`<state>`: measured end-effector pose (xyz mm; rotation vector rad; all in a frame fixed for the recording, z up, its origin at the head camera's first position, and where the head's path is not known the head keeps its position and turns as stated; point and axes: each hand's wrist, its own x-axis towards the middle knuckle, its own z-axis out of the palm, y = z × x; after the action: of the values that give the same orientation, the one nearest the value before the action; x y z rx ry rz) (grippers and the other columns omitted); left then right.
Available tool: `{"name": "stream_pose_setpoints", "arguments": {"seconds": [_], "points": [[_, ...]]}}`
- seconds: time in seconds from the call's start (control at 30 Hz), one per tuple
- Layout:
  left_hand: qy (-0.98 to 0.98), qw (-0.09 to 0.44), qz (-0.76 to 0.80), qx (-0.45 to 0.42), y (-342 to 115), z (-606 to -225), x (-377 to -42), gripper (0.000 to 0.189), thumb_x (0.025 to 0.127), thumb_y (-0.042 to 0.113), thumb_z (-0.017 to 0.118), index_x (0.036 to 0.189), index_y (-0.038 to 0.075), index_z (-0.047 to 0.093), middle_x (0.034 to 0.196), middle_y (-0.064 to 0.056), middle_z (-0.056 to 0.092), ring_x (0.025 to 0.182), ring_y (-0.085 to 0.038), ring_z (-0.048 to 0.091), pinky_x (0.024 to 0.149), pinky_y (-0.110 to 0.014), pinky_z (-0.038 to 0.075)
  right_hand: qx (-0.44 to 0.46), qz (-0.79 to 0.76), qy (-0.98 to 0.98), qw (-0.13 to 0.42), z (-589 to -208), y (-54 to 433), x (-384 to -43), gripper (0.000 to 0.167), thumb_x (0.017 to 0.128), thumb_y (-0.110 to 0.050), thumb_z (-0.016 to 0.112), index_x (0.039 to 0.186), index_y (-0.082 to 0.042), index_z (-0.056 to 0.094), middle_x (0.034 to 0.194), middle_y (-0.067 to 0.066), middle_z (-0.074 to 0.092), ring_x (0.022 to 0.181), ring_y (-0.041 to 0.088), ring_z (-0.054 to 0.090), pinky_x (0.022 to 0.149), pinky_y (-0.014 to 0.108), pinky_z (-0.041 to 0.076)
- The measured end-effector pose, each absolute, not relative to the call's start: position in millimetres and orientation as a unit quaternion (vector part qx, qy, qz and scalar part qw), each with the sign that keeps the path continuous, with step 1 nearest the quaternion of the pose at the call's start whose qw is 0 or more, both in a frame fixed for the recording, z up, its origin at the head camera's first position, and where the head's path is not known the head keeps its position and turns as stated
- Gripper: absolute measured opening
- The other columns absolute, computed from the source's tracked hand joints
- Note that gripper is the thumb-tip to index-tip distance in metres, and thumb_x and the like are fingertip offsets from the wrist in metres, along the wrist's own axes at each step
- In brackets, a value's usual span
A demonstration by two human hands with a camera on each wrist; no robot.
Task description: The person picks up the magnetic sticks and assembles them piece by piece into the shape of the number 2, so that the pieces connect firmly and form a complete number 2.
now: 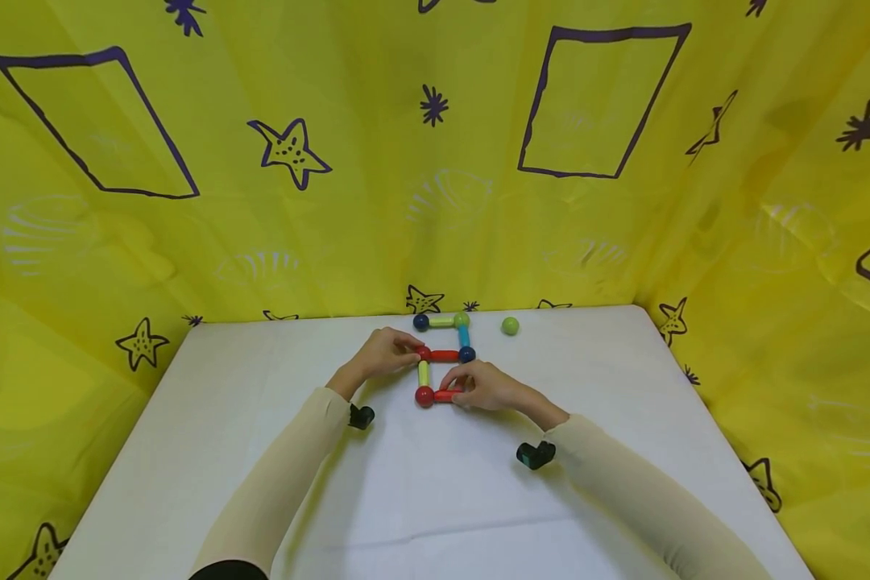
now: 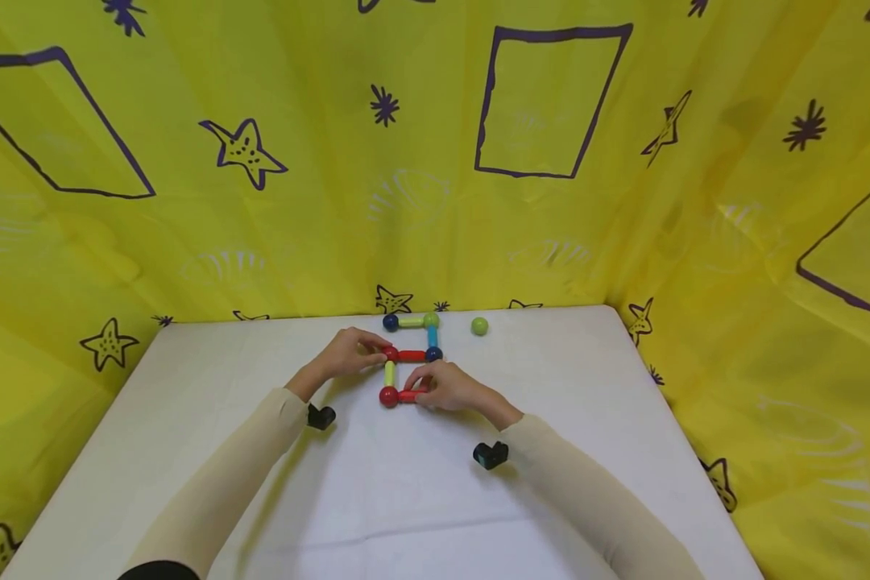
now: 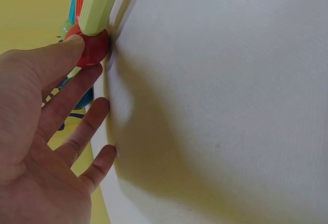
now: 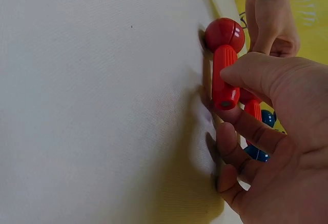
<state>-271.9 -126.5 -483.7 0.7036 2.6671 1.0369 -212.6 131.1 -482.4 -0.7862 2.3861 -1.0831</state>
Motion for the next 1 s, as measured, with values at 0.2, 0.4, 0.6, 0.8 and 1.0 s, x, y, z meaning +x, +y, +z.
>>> {"name": "stream_pose_setpoints", "arguments": {"seconds": [0.2, 0.4, 0.6, 0.8, 1.0], "points": [[0.901, 0.09, 0.348, 0.241, -126.8, -483.5, -271.3, 0.026, 0.094, 0.015, 0.076, 0.119, 0.006, 0.077, 0.109, -0.005, 0.077, 0.094, -0.02, 0.065, 0.086, -0.033, 0.054, -0.266, -0.386, 0.864, 0.183, -488.0, 129.7, -211.1, 0.021, 0.093, -0.007, 0.074, 0.112, -0.015, 0.075, 0.088, -0.003, 0.065, 0.081, 0.018, 0.053, 0.07, 0.027, 0.045], [0.902, 0.093, 0.351, 0.233, -126.3, -484.8, -272.6, 0.027, 0.095, 0.017, 0.076, 0.12, 0.008, 0.077, 0.11, -0.004, 0.076, 0.095, -0.02, 0.063, 0.086, -0.032, 0.053, -0.259, -0.389, 0.869, 0.162, -494.7, 128.3, -209.4, 0.019, 0.091, -0.009, 0.075, 0.109, -0.017, 0.075, 0.087, -0.003, 0.061, 0.084, 0.019, 0.051, 0.071, 0.029, 0.043], [0.902, 0.097, 0.35, 0.233, -126.4, -485.1, -272.3, 0.027, 0.095, 0.017, 0.076, 0.12, 0.007, 0.077, 0.109, -0.004, 0.076, 0.094, -0.02, 0.063, 0.084, -0.031, 0.053, -0.261, -0.389, 0.87, 0.156, -495.7, 128.5, -207.3, 0.019, 0.091, -0.009, 0.075, 0.109, -0.016, 0.074, 0.087, -0.004, 0.06, 0.083, 0.018, 0.05, 0.07, 0.029, 0.042], [0.904, 0.094, 0.348, 0.23, -125.9, -485.5, -273.5, 0.027, 0.094, 0.017, 0.076, 0.12, 0.008, 0.077, 0.11, -0.004, 0.076, 0.094, -0.02, 0.063, 0.085, -0.032, 0.053, -0.263, -0.389, 0.869, 0.154, -494.8, 128.5, -206.0, 0.019, 0.091, -0.009, 0.074, 0.109, -0.016, 0.074, 0.087, -0.004, 0.06, 0.082, 0.017, 0.05, 0.07, 0.029, 0.041], [0.905, 0.09, 0.344, 0.232, -126.1, -487.0, -273.8, 0.026, 0.094, 0.017, 0.076, 0.119, 0.008, 0.077, 0.11, -0.004, 0.076, 0.094, -0.02, 0.063, 0.085, -0.032, 0.053, -0.268, -0.386, 0.869, 0.152, -496.8, 129.6, -206.6, 0.019, 0.092, -0.01, 0.074, 0.11, -0.017, 0.074, 0.086, -0.005, 0.059, 0.082, 0.017, 0.05, 0.07, 0.028, 0.041]]}}
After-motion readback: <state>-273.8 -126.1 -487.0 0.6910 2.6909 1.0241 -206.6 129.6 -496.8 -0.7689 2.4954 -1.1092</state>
